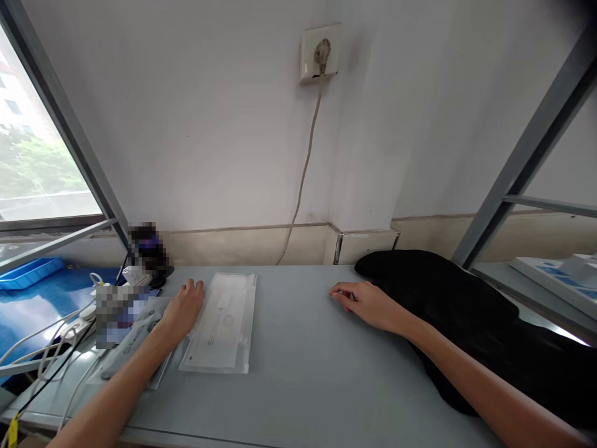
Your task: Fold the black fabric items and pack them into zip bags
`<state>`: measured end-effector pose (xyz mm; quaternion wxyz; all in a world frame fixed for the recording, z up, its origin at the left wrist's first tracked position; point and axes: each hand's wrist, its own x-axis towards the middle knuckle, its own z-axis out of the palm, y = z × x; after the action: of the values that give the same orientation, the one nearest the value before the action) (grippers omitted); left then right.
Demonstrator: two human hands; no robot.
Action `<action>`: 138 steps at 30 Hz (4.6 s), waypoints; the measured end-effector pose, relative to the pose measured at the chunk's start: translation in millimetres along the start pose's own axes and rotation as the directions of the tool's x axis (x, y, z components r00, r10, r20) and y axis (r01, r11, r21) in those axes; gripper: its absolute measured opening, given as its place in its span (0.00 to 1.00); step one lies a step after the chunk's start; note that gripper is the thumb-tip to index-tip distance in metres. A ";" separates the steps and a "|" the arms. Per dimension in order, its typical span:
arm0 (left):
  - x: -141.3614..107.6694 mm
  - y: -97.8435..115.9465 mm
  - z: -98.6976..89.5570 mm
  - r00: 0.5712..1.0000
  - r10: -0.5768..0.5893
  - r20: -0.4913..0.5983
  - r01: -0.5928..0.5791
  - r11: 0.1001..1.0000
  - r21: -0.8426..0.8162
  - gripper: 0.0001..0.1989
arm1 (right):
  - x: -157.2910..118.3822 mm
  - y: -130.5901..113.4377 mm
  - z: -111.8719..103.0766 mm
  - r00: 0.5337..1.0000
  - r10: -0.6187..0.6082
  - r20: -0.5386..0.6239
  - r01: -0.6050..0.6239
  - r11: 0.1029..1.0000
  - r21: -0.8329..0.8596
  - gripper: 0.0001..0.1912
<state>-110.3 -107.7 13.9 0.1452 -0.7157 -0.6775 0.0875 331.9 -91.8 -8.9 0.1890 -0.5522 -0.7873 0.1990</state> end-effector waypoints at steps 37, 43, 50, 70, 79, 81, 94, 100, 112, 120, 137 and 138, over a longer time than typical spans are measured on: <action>-3.2 24.9 -148.2 0.950 0.267 -0.161 -0.309 0.740 -0.598 0.11 | -1.7 -18.8 27.8 0.994 -0.080 -0.068 0.030 0.840 -0.541 0.14; 27.5 101.0 -92.5 0.934 0.333 -0.132 -0.201 0.182 -0.963 0.13 | -9.0 -34.9 17.8 0.982 -0.187 0.017 0.186 0.958 -0.216 0.16; 9.7 122.2 -75.5 0.829 0.513 -0.224 -0.248 -0.023 -0.969 0.19 | -16.5 -80.5 16.3 0.947 -0.196 0.254 -0.066 0.655 0.753 0.32; -0.6 122.9 -57.4 0.789 0.602 -0.125 -0.218 0.084 -0.972 0.23 | -4.9 -78.2 45.6 0.979 -0.197 -0.059 0.188 0.748 0.637 0.21; -6.4 128.5 -57.8 0.776 0.600 -0.192 -0.278 0.052 -0.959 0.23 | -4.8 -79.6 52.4 0.982 -0.176 -0.071 0.181 0.764 0.619 0.22; -4.0 128.1 -56.7 0.783 0.589 -0.201 -0.288 0.057 -0.956 0.23 | -5.1 -81.9 48.0 0.984 -0.170 -0.060 0.169 0.759 0.628 0.21; 59.4 45.4 -50.4 0.928 0.113 -0.356 -0.373 0.310 -0.874 0.21 | -1.4 -67.0 38.5 0.994 -0.084 0.073 0.008 0.707 0.707 0.23; 57.3 62.6 -39.3 0.938 0.146 -0.315 -0.345 0.289 -0.893 0.22 | -0.8 -65.4 39.6 0.997 -0.066 -0.034 0.071 0.715 0.695 0.19; 19.4 113.5 -42.8 0.938 0.036 -0.345 -0.346 0.158 -0.925 0.19 | -11.0 -84.3 39.7 0.951 -0.238 0.197 -0.020 0.588 0.808 0.23; 4.1 132.7 -42.6 0.932 -0.176 -0.316 -0.326 -0.030 -0.945 0.18 | -15.6 -92.0 40.6 0.923 -0.285 0.257 -0.009 0.654 0.757 0.18; 15.3 123.9 -45.6 0.993 -0.001 -0.114 -0.109 -0.293 -0.950 0.28 | 1.7 -71.6 44.0 0.910 0.112 -0.400 0.214 0.699 0.682 0.18; 18.0 119.2 -47.7 0.993 -0.028 -0.113 -0.116 -0.288 -0.951 0.28 | 3.0 -68.8 43.1 0.874 0.166 -0.458 0.229 0.689 0.688 0.18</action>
<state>18.8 -98.8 21.2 -0.4602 -0.5714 -0.4401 -0.5177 254.0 -114.8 -9.4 0.5856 -0.4497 -0.5800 0.3442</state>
